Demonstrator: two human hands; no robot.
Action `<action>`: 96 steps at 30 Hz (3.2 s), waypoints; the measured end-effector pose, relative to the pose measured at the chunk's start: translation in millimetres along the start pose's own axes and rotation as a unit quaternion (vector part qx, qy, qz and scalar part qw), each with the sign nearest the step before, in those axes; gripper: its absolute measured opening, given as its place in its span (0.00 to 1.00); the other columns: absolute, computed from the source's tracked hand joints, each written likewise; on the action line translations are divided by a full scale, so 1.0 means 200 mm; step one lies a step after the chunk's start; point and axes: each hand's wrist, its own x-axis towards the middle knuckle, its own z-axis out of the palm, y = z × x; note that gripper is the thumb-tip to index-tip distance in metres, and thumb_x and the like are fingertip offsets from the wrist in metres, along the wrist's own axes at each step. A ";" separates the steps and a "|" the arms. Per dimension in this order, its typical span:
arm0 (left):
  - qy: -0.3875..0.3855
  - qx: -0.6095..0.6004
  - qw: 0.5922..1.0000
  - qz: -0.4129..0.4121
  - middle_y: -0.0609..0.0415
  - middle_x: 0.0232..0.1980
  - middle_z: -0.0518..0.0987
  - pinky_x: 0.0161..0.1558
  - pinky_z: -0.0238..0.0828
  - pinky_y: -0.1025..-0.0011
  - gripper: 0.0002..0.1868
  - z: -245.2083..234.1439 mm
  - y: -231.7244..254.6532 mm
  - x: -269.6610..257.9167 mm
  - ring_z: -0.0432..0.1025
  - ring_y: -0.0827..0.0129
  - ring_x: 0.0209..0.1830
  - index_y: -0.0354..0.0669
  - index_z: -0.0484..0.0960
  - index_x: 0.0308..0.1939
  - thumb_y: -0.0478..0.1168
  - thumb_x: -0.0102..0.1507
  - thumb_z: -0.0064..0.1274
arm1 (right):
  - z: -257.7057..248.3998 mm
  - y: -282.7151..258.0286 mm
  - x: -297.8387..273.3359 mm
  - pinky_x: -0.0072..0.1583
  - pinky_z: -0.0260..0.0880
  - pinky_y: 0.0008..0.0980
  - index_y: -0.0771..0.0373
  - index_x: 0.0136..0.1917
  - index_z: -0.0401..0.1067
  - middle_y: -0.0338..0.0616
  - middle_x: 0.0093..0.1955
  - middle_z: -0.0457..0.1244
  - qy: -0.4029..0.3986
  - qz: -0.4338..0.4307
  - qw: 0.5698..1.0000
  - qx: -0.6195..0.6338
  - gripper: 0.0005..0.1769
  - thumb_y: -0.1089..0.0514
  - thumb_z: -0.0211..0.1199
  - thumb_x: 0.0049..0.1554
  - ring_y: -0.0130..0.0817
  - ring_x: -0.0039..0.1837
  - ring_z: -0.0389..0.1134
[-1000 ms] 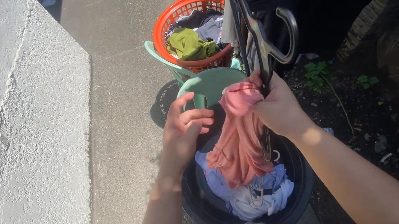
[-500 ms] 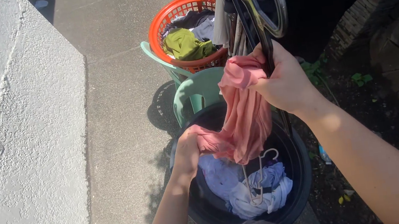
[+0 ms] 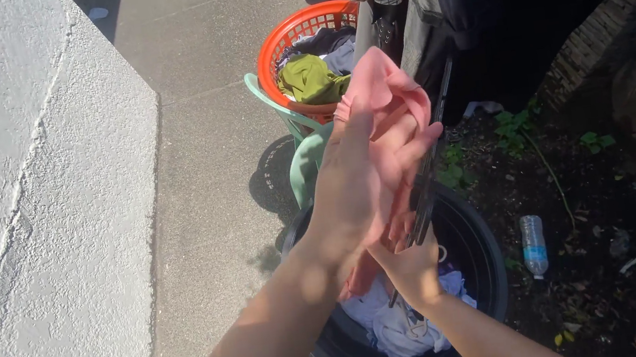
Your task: Hanging various items of clothing on hangers and placing them on an outdoor drying rack.
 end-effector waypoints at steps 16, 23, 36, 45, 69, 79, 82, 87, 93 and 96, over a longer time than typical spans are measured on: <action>-0.001 0.641 0.767 0.019 0.38 0.59 0.76 0.58 0.68 0.61 0.53 -0.51 -0.09 -0.29 0.72 0.52 0.59 0.28 0.63 0.67 0.44 0.47 0.78 | -0.18 -0.41 0.25 0.40 0.65 0.28 0.62 0.46 0.57 0.43 0.41 0.66 -0.114 0.110 0.973 0.168 0.16 0.70 0.65 0.56 0.27 0.39 0.64; 0.059 0.434 0.859 -0.264 0.54 0.43 0.82 0.44 0.74 0.76 0.25 -0.65 0.00 -0.37 0.76 0.75 0.42 0.31 0.78 0.54 0.32 0.54 0.69 | -0.31 -0.47 0.38 0.47 0.65 0.26 0.62 0.43 0.57 0.38 0.39 0.62 -0.205 0.019 0.975 0.082 0.16 0.66 0.66 0.60 0.22 0.44 0.62; 0.063 0.826 0.511 -0.231 0.49 0.47 0.80 0.51 0.73 0.54 0.35 -0.48 -0.13 -0.44 0.73 0.53 0.54 0.55 0.85 0.53 0.72 0.52 0.59 | -0.23 -0.55 0.39 0.42 0.64 0.26 0.61 0.39 0.58 0.36 0.35 0.64 -0.185 -0.042 0.977 -0.096 0.17 0.61 0.68 0.57 0.21 0.39 0.60; 0.131 0.400 0.892 -0.166 0.48 0.44 0.74 0.40 0.72 0.75 0.13 -0.91 -0.32 -0.59 0.72 0.79 0.38 0.46 0.74 0.50 0.33 0.63 0.57 | -0.33 -0.55 0.50 0.41 0.64 0.26 0.60 0.39 0.57 0.35 0.35 0.61 -0.250 -0.005 0.963 -0.100 0.17 0.61 0.67 0.57 0.21 0.39 0.60; 0.027 0.844 0.525 -0.109 0.31 0.76 0.58 0.62 0.68 0.55 0.41 -0.62 -0.08 -0.42 0.64 0.38 0.68 0.47 0.65 0.75 0.35 0.56 0.55 | -0.69 -0.79 0.36 0.36 0.61 0.38 0.61 0.42 0.76 0.43 0.24 0.62 -0.270 0.202 0.871 -0.358 0.16 0.46 0.65 0.60 0.32 0.30 0.58; -0.065 0.821 0.565 0.041 0.52 0.49 0.82 0.64 0.54 0.38 0.15 -0.40 -0.02 -0.22 0.76 0.53 0.53 0.44 0.77 0.52 0.42 0.62 0.57 | -0.40 -0.88 0.37 0.39 0.67 0.41 0.55 0.51 0.78 0.47 0.33 0.68 -0.225 -0.106 0.883 -0.399 0.12 0.50 0.68 0.56 0.46 0.35 0.70; -0.040 0.804 0.593 0.008 0.46 0.46 0.80 0.46 0.71 0.54 0.18 -0.39 0.00 -0.20 0.75 0.47 0.48 0.42 0.74 0.54 0.45 0.64 0.56 | -0.37 -0.97 0.34 0.51 0.66 0.53 0.66 0.48 0.72 0.47 0.46 0.68 -0.012 -0.504 0.806 -0.311 0.14 0.59 0.68 0.49 0.50 0.49 0.70; -0.039 0.767 0.640 -0.027 0.42 0.46 0.78 0.42 0.69 0.51 0.15 -0.21 0.12 -0.15 0.73 0.41 0.47 0.40 0.70 0.52 0.45 0.69 0.53 | -0.28 -0.34 0.13 0.50 0.68 0.35 0.60 0.52 0.77 0.40 0.47 0.65 -0.081 -0.259 0.952 -0.138 0.10 0.63 0.68 0.55 0.37 0.48 0.68; -0.077 0.739 0.667 0.048 0.44 0.46 0.78 0.41 0.72 0.54 0.15 -0.06 0.20 -0.19 0.76 0.44 0.45 0.41 0.72 0.54 0.42 0.67 0.52 | -0.13 0.34 0.14 0.55 0.70 0.32 0.63 0.56 0.78 0.49 0.55 0.66 -0.134 -0.062 0.973 -0.176 0.20 0.65 0.69 0.49 0.40 0.55 0.69; -0.071 0.758 0.648 0.025 0.45 0.47 0.79 0.41 0.73 0.55 0.14 -0.11 0.25 -0.24 0.76 0.46 0.45 0.41 0.73 0.53 0.42 0.66 0.52 | -0.19 0.42 0.24 0.51 0.71 0.32 0.61 0.63 0.73 0.48 0.52 0.67 -0.111 0.104 0.970 -0.190 0.29 0.66 0.68 0.46 0.35 0.50 0.69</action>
